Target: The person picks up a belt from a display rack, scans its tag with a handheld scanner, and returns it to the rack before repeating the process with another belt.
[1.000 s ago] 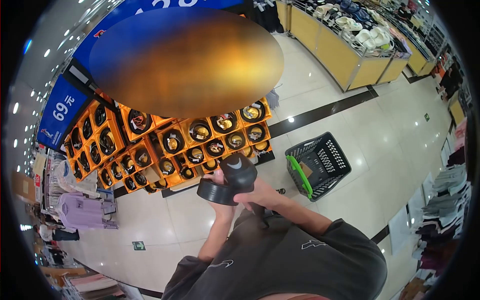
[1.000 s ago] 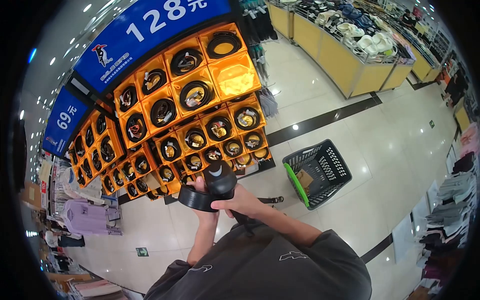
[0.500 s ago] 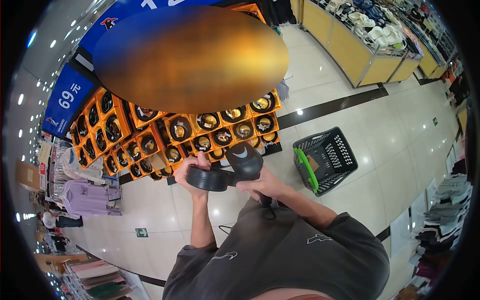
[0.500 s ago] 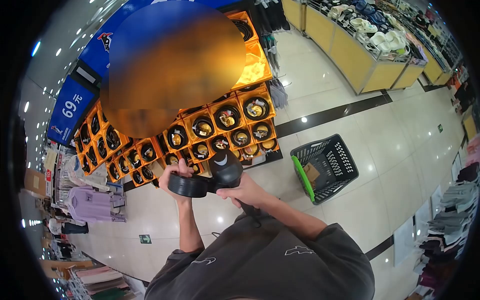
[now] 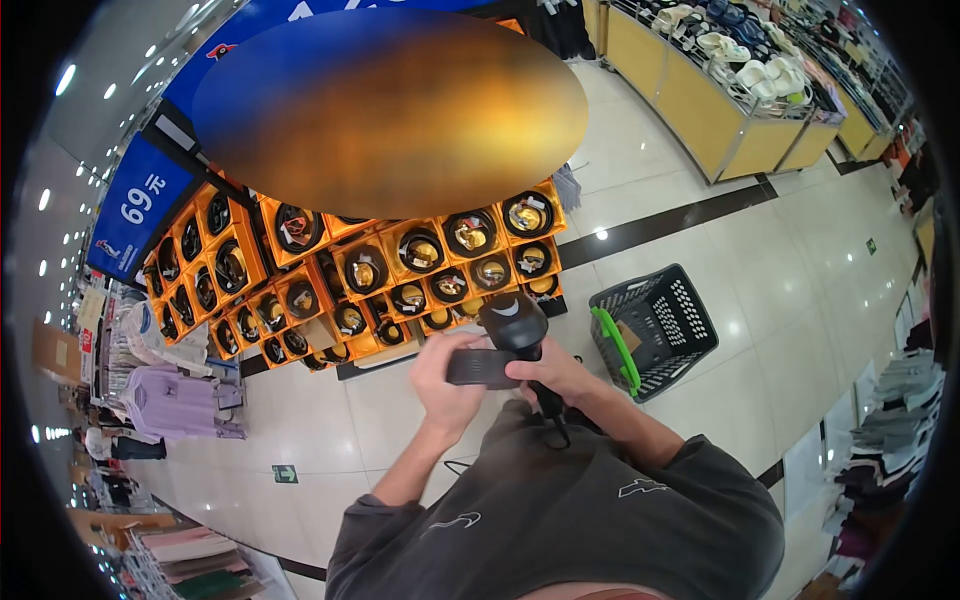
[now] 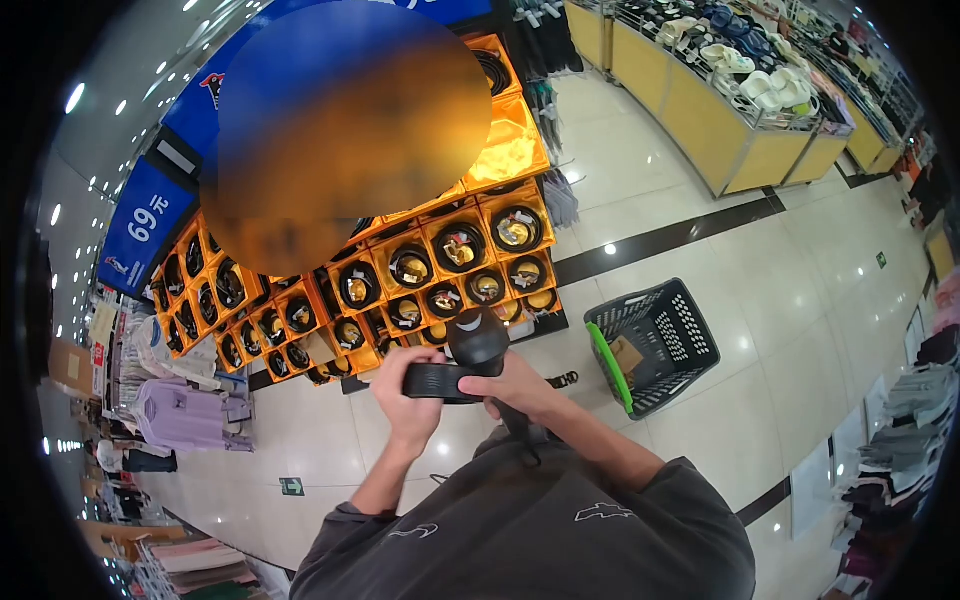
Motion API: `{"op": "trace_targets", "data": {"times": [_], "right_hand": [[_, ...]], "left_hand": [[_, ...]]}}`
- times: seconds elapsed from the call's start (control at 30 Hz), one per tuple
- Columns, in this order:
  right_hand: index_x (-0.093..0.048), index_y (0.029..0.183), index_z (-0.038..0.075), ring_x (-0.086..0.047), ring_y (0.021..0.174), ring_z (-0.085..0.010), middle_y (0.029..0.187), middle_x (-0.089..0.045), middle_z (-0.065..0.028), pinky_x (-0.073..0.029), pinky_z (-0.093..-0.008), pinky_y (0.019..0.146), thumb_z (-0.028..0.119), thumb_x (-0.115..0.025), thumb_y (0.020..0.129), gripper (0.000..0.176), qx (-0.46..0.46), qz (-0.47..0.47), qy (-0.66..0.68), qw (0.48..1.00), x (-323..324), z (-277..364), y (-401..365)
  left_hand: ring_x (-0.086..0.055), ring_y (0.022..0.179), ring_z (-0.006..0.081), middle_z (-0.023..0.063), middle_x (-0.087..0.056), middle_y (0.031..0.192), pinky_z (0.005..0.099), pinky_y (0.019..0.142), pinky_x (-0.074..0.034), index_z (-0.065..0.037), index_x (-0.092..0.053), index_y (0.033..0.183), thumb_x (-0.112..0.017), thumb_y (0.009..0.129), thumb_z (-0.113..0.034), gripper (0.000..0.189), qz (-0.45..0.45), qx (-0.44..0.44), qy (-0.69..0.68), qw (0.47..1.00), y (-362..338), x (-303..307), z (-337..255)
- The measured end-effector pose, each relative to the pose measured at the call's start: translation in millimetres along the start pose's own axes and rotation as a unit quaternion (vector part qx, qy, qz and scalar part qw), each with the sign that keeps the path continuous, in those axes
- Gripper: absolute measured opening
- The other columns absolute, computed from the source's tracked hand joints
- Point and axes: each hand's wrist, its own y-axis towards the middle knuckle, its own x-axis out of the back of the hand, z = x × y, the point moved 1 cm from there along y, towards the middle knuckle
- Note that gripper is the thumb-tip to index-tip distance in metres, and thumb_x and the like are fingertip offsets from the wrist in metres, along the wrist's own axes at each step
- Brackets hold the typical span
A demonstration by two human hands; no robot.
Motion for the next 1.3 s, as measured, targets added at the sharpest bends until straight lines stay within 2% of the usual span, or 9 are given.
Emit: {"op": "trace_targets", "data": {"times": [0.13,0.27,0.33,0.47,0.7,0.87,0.97,1.1,1.3], "right_hand": [[-0.06,0.11,0.001,-0.051,0.049,-0.0078,0.077,-0.059,-0.0022,-0.042,-0.0225,0.043,0.024,-0.075,0.079,0.041,0.021,-0.014,0.004,1.0,-2.7,7.4,-2.6],[-0.06,0.116,0.0,-0.051,0.049,-0.0072,0.08,-0.061,-0.0025,-0.041,-0.0223,0.043,0.022,-0.073,0.081,0.044,0.064,-0.015,0.006,0.998,-14.5,19.7,-3.7],[-0.053,0.125,0.003,-0.053,0.047,-0.0093,0.07,-0.058,-0.0021,-0.041,-0.0231,0.042,0.022,-0.07,0.081,0.052,0.046,-0.015,-0.017,0.999,-9.3,10.5,2.9],[-0.053,0.105,0.001,-0.052,0.046,-0.0123,0.064,-0.055,-0.0043,-0.041,-0.0245,0.042,0.037,-0.074,0.079,0.05,-0.001,0.038,0.052,0.998,18.5,-5.0,4.6],[-0.054,0.104,0.001,-0.051,0.046,-0.0107,0.069,-0.055,-0.0037,-0.039,-0.0245,0.04,0.035,-0.077,0.076,0.05,-0.055,0.037,0.015,0.998,28.8,-4.2,-2.9],[-0.058,0.098,0.002,-0.05,0.047,-0.0085,0.069,-0.056,-0.002,-0.037,-0.0228,0.04,0.029,-0.076,0.078,0.038,-0.02,0.002,0.057,0.998,15.1,-6.9,-3.8],[-0.059,0.096,0.002,-0.05,0.047,-0.0079,0.069,-0.057,-0.0016,-0.037,-0.0227,0.04,0.028,-0.076,0.078,0.035,0.027,-0.034,0.04,0.998,0.8,6.1,-4.1],[-0.053,0.11,0.001,-0.05,0.049,-0.0103,0.075,-0.056,-0.0032,-0.04,-0.0247,0.045,0.027,-0.072,0.078,0.046,0.029,-0.019,-0.003,0.999,9.3,-2.3,5.7],[-0.051,0.114,-0.003,-0.049,0.044,-0.0103,0.08,-0.064,-0.0123,-0.04,-0.0231,0.041,0.032,-0.069,0.08,0.052,-0.034,0.066,0.004,0.997,24.1,-5.7,14.2]], "left_hand": [[-0.057,0.073,0.0124,0.0036,-0.055,0.083,0.0266,0.067,-0.047,-0.002,-0.055,0.102,-0.062,0.087,-0.002,0.017,-0.192,0.29,-0.296,0.889,-35.7,-48.4,0.8],[-0.059,0.082,0.0126,0.0048,-0.058,0.093,0.0254,0.068,-0.049,-0.002,-0.051,0.101,-0.06,0.088,-0.002,0.016,-0.125,0.382,-0.509,0.761,-52.3,-67.5,10.9],[-0.058,0.088,0.0135,0.0041,-0.058,0.097,0.0289,0.073,-0.048,-0.003,-0.053,0.101,-0.061,0.087,-0.002,0.016,-0.146,0.341,-0.524,0.767,-42.5,-66.5,14.0],[-0.062,0.081,0.0239,0.0108,-0.061,0.097,0.0352,0.076,-0.049,0.0,-0.056,0.104,-0.065,0.076,0.001,0.029,0.003,0.033,-0.167,0.985,-12.7,-26.4,47.6],[-0.058,0.064,0.0233,0.0074,-0.053,0.082,0.0367,0.055,-0.048,-0.011,-0.063,0.115,-0.069,0.063,0.001,0.054,0.269,-0.221,0.152,0.925,27.6,10.0,24.7],[-0.063,0.075,0.0186,0.0055,-0.061,0.084,0.0296,0.064,-0.052,-0.004,-0.061,0.111,-0.068,0.071,0.005,0.042,0.016,0.006,-0.08,0.997,0.9,-20.2,22.8],[-0.063,0.074,0.0147,0.0064,-0.063,0.088,0.0285,0.064,-0.053,0.001,-0.054,0.104,-0.06,0.084,0.001,0.021,-0.074,0.304,-0.267,0.912,-41.6,-55.2,17.6],[-0.061,0.077,0.0153,0.0053,-0.063,0.082,0.0295,0.068,-0.05,0.001,-0.058,0.091,-0.056,0.087,-0.002,0.006,-0.028,0.438,-0.456,0.775,-48.5,-58.3,-4.3],[-0.061,0.069,0.0258,0.012,-0.059,0.083,0.0337,0.059,-0.049,0.0,-0.058,0.09,-0.059,0.069,0.006,0.021,0.093,-0.04,-0.089,0.991,-3.2,-20.0,72.8]]}}
